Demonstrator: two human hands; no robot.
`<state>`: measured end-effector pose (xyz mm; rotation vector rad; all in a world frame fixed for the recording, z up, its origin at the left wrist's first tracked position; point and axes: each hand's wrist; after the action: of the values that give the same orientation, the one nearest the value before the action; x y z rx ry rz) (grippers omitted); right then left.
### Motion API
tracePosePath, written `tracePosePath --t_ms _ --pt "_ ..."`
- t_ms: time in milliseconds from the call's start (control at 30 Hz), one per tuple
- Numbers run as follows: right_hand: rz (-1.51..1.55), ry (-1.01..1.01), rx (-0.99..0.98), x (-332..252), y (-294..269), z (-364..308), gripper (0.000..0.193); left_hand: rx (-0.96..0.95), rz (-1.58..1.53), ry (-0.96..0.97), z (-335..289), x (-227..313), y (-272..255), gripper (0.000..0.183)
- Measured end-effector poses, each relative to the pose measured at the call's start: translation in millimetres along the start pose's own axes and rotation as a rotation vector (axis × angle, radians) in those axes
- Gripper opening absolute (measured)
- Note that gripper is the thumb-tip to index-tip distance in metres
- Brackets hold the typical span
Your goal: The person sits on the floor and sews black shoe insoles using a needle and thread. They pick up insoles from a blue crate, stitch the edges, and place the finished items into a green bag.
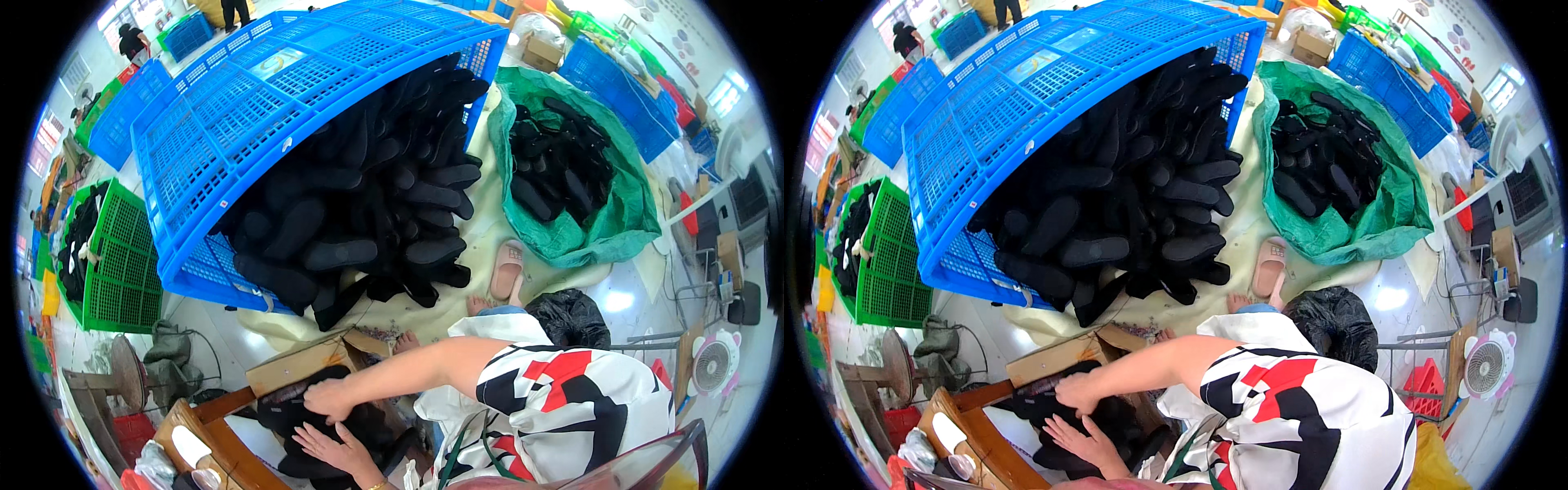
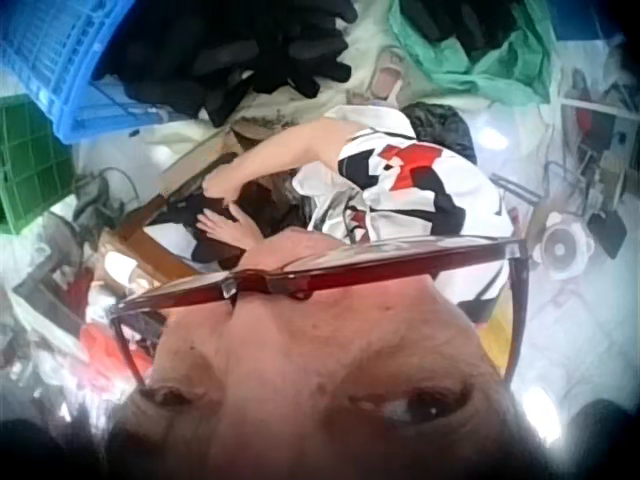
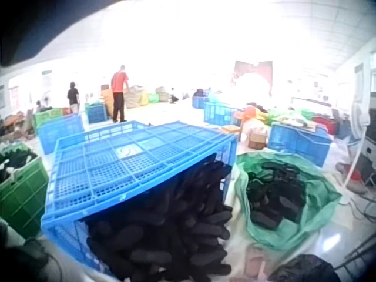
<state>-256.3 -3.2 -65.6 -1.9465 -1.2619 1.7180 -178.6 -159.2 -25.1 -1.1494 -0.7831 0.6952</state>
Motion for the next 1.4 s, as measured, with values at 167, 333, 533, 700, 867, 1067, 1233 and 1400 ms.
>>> tracePosePath --t_ms 167,333,533,700,867,1067,1233,1400 --pt "0.106 -0.009 0.036 31 36 17 0.048 -0.194 -0.126 0.016 13 -14 36 0.073" --pt "0.574 0.144 0.368 41 25 21 0.023 -0.312 0.017 0.013 24 -8 40 0.064" --pt "1.058 0.346 0.254 57 -48 -57 0.03 -0.395 0.089 -0.018 29 1 43 0.067" --pt "1.178 0.438 0.307 82 -99 -181 0.033 -0.365 0.091 -0.001 31 8 41 0.067" --pt "1.162 0.617 0.58 103 -125 -296 0.033 -0.434 0.115 0.012 38 7 31 0.069" --pt "1.126 0.631 0.802 85 -153 -388 0.03 -0.463 0.257 0.133 63 2 29 0.065" --pt "1.077 0.631 0.923 73 -160 -448 0.027 -0.413 0.3 0.233 77 -2 44 0.062" --pt "0.703 0.734 1.146 92 -231 -520 0.019 -0.342 0.225 0.286 75 -27 50 0.056"
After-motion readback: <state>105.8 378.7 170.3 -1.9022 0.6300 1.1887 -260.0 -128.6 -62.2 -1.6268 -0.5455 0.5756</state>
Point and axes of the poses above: each hand's wrist, its own z-axis towards the middle knuckle, its own y-axis out of the palm, x = y × z, and after that the axes turned 14 degrees about y, right-handed
